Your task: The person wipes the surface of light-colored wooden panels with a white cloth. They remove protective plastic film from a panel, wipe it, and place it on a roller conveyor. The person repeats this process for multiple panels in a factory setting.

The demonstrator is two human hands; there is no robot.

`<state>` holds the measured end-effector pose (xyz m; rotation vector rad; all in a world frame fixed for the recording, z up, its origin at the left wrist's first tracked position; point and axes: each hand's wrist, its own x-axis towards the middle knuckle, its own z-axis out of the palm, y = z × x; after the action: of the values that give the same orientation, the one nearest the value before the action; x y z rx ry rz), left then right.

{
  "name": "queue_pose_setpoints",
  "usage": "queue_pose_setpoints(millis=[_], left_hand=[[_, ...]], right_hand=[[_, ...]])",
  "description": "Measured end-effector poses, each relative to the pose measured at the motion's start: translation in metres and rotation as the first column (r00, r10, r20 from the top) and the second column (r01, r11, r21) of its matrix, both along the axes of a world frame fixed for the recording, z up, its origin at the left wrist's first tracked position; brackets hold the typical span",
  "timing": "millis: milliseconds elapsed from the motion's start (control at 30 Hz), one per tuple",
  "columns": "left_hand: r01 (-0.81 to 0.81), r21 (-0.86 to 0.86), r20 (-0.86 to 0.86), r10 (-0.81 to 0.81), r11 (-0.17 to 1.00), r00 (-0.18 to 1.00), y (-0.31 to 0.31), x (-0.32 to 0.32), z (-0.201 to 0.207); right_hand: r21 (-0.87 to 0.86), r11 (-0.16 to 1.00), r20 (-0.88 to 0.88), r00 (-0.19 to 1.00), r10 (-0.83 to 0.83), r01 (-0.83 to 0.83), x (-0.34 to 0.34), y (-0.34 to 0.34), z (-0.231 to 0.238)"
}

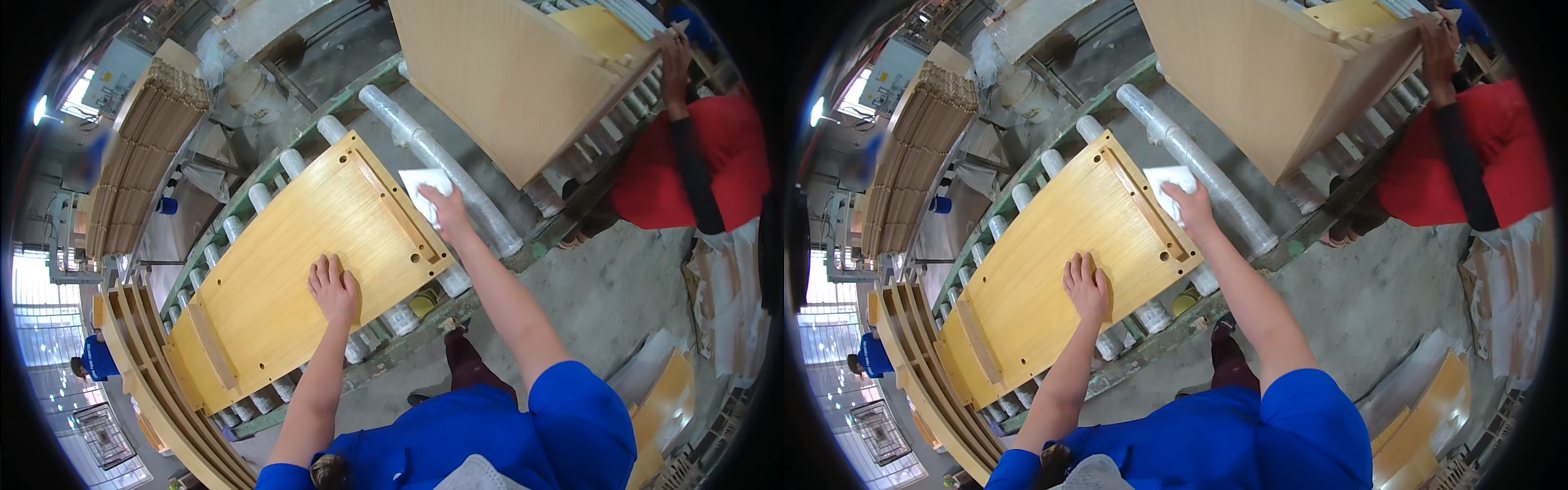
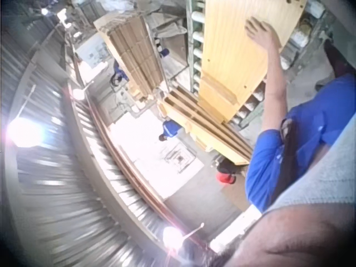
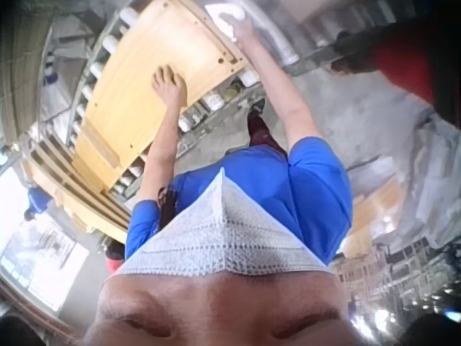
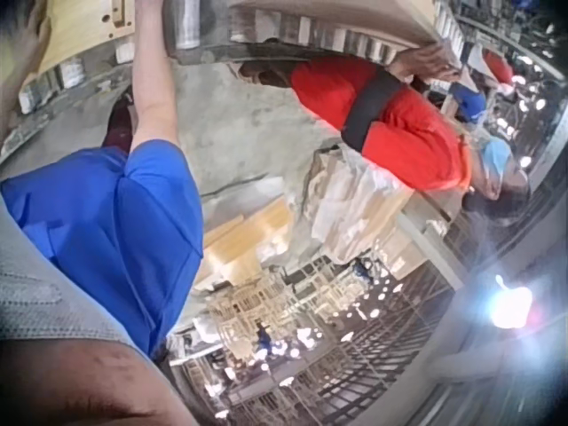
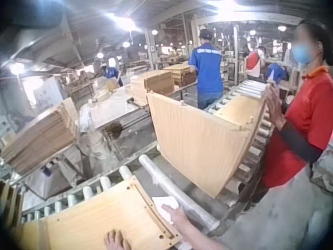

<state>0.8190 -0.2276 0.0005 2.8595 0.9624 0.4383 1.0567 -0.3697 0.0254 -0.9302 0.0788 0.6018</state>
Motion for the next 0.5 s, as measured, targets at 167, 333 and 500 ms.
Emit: queue_pose_setpoints(millis=[167,333,500], left_hand=[[0.018,-0.013,-0.029,-0.018,1.0,0.999,0.003,0.01,0.005],[0.001,-0.022,-0.085,-0.003,1.0,0.996,0.008,0.007,0.005],[0.002,-0.022,-0.061,-0.003,1.0,0.998,0.01,0.007,0.002]], right_hand=[[-0.257,0.963,0.434,0.9,0.038,0.083,0.05,0.071,-0.025],[-0.461,0.871,0.613,0.771,0.171,0.173,0.066,0.115,-0.029],[-0.531,0.813,0.701,0.663,0.262,0.24,0.073,0.129,-0.027]])
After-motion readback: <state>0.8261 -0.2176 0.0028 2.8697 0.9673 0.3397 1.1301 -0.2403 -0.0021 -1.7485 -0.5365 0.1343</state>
